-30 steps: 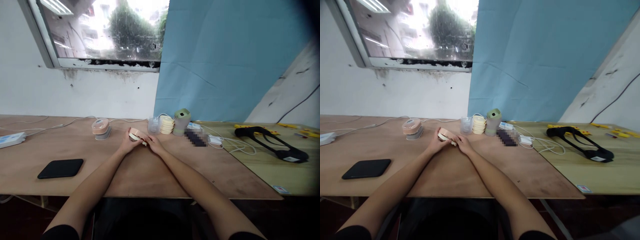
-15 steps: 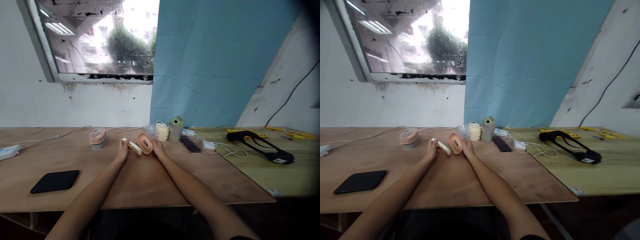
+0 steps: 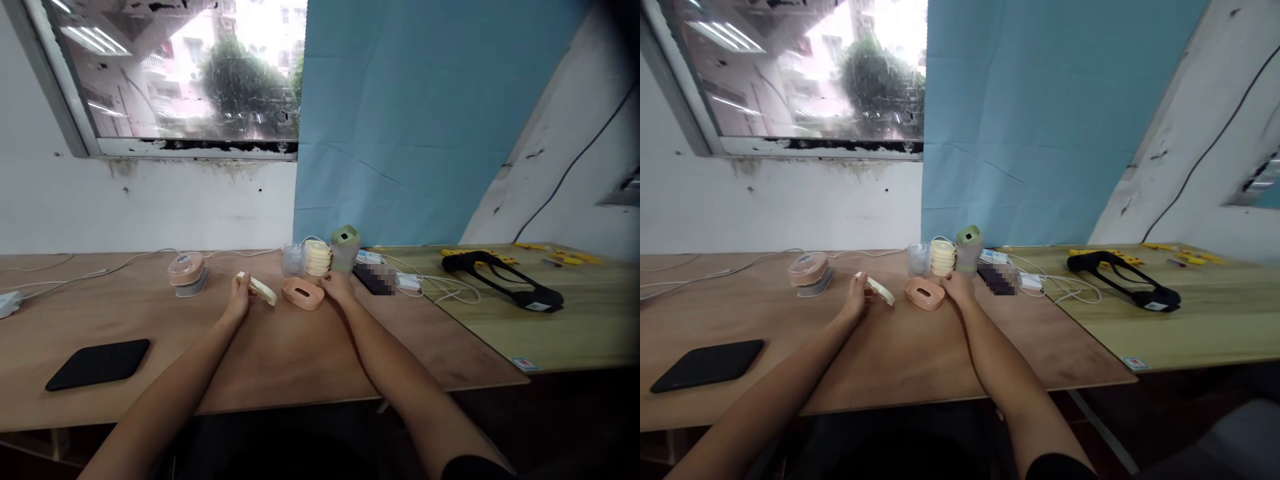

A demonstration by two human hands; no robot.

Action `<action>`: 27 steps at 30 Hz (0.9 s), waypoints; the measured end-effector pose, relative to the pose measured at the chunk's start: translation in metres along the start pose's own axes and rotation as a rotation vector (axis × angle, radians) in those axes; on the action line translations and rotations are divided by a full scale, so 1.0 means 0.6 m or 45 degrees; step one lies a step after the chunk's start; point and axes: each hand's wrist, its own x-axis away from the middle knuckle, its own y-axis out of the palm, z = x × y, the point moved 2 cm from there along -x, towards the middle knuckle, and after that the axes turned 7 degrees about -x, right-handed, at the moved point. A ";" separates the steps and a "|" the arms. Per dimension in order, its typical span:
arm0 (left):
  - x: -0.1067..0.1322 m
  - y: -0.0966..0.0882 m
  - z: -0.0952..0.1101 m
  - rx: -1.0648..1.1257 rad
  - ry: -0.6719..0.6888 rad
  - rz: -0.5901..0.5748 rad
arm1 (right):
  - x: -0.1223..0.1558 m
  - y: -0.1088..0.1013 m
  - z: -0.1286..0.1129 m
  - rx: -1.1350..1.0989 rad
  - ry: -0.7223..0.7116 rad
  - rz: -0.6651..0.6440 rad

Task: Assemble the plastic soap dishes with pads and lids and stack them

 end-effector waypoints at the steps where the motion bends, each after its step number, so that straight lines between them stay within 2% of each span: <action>1: 0.000 -0.001 -0.001 -0.009 0.002 0.000 | 0.000 -0.003 -0.004 0.062 -0.019 0.046; 3: 0.000 -0.001 -0.003 -0.021 0.019 -0.009 | 0.005 -0.003 -0.022 0.163 -0.142 0.113; 6: 0.000 0.001 -0.005 -0.006 0.038 -0.013 | 0.031 0.015 -0.071 0.158 -0.490 0.062; 9: 0.001 0.005 -0.003 0.042 0.008 0.003 | 0.072 0.047 -0.124 0.100 -0.832 -0.113; 12: 0.002 0.007 0.001 0.128 -0.046 0.010 | 0.105 0.076 -0.157 0.112 -1.056 -0.341; 15: 0.003 0.005 0.004 0.170 -0.080 0.025 | 0.118 0.087 -0.163 0.103 -1.098 -0.424; 19: 0.005 0.002 0.006 0.111 -0.103 0.077 | 0.120 0.083 -0.154 0.043 -1.066 -0.363; 22: 0.005 0.001 0.005 0.010 -0.057 0.113 | 0.121 0.084 -0.149 0.043 -1.071 -0.366; 27: -0.001 -0.004 0.000 -0.048 0.030 0.145 | 0.124 0.093 -0.152 0.086 -1.217 -0.413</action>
